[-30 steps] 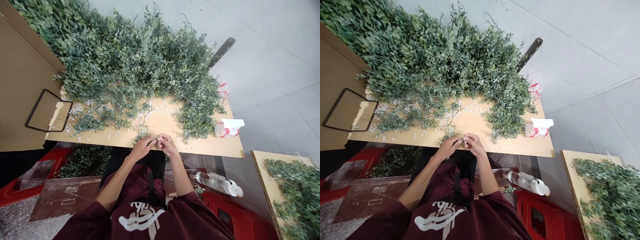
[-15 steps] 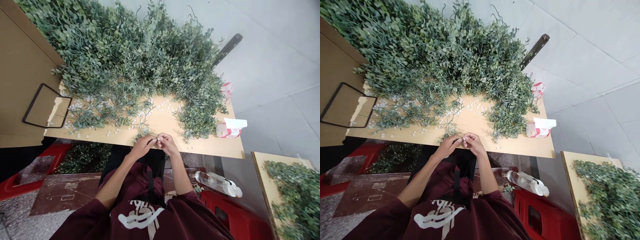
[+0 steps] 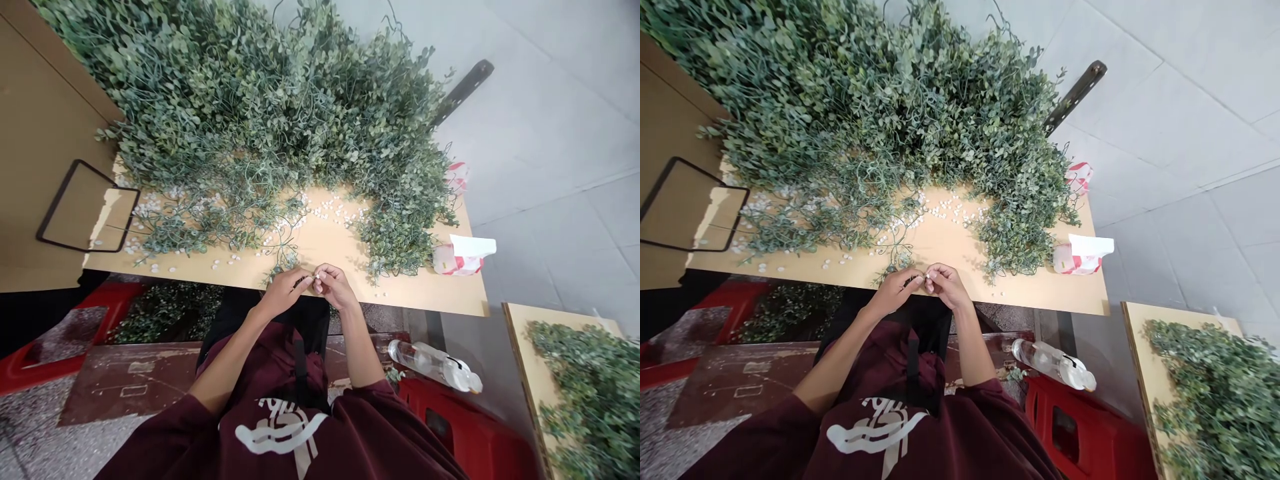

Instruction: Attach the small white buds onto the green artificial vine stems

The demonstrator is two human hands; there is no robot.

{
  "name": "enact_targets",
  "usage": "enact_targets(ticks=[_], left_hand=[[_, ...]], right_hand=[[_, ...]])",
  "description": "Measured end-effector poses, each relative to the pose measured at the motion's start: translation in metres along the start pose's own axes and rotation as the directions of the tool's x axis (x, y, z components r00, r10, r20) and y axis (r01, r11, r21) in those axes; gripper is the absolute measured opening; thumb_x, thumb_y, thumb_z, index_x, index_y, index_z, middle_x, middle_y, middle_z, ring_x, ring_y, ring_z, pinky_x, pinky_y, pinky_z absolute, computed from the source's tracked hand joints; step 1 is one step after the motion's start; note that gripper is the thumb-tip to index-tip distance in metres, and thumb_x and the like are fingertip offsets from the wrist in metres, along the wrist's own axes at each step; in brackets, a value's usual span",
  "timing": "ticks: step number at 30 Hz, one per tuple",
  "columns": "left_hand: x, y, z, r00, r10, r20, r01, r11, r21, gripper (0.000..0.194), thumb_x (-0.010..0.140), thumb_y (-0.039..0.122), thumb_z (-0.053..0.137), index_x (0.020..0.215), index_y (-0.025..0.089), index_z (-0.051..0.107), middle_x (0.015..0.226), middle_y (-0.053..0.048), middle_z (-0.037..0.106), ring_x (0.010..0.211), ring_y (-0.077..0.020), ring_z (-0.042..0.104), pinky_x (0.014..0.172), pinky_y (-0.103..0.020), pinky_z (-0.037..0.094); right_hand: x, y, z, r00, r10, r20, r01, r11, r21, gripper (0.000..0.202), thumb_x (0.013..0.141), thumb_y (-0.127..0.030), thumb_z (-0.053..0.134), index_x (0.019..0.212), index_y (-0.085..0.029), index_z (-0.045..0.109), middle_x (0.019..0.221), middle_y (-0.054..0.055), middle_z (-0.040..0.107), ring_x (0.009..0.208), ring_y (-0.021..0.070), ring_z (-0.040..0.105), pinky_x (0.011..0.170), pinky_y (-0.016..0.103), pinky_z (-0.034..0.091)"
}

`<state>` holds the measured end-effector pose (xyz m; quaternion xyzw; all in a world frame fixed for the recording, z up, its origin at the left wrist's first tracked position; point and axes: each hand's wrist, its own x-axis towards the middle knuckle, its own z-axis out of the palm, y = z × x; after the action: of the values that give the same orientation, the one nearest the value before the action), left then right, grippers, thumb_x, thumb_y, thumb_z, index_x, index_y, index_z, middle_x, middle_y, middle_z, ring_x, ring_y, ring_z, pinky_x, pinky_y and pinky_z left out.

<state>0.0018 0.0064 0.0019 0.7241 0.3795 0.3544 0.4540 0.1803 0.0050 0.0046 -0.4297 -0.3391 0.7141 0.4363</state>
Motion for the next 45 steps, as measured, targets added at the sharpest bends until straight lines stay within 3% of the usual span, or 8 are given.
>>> enact_targets(ticks=[8,31,45], left_hand=[[0.0006,-0.0001,-0.0004,1.000,0.017,-0.009,-0.017,1.000,0.016,0.028,0.100,0.035,0.042,0.093,0.019,0.065,0.091,-0.003,0.069,0.087,-0.0171,0.063,0.081,-0.027,0.045],[0.0008,-0.0011,-0.0014,1.000,0.013,-0.002,-0.013,1.000,-0.025,0.028,0.100,0.034,0.042,0.092,0.019,0.065,0.091,-0.003,0.068,0.088,-0.0169,0.063,0.082,-0.027,0.044],[0.0008,-0.0034,0.0014,1.000,0.022,-0.016,-0.020,0.994,0.106,0.028,0.100,0.032,0.040,0.090,0.019,0.063,0.086,-0.003,0.067,0.082,-0.0170,0.062,0.077,-0.028,0.044]], right_hand=[[-0.0002,-0.0005,0.0005,1.000,-0.007,0.026,0.005,0.998,0.060,0.025,0.074,-0.038,0.080,0.077,-0.017,0.066,0.058,-0.004,0.053,0.050,0.0076,0.046,0.052,0.021,0.037],[0.0017,0.0012,0.0010,1.000,-0.013,0.016,0.013,1.000,-0.006,0.026,0.075,-0.039,0.079,0.078,-0.018,0.064,0.059,-0.004,0.054,0.050,0.0084,0.049,0.052,0.022,0.038],[0.0016,0.0077,0.0070,0.995,-0.072,-0.065,0.062,0.988,-0.144,0.028,0.077,-0.042,0.074,0.077,-0.019,0.059,0.058,-0.005,0.054,0.052,0.0093,0.050,0.055,0.022,0.039]])
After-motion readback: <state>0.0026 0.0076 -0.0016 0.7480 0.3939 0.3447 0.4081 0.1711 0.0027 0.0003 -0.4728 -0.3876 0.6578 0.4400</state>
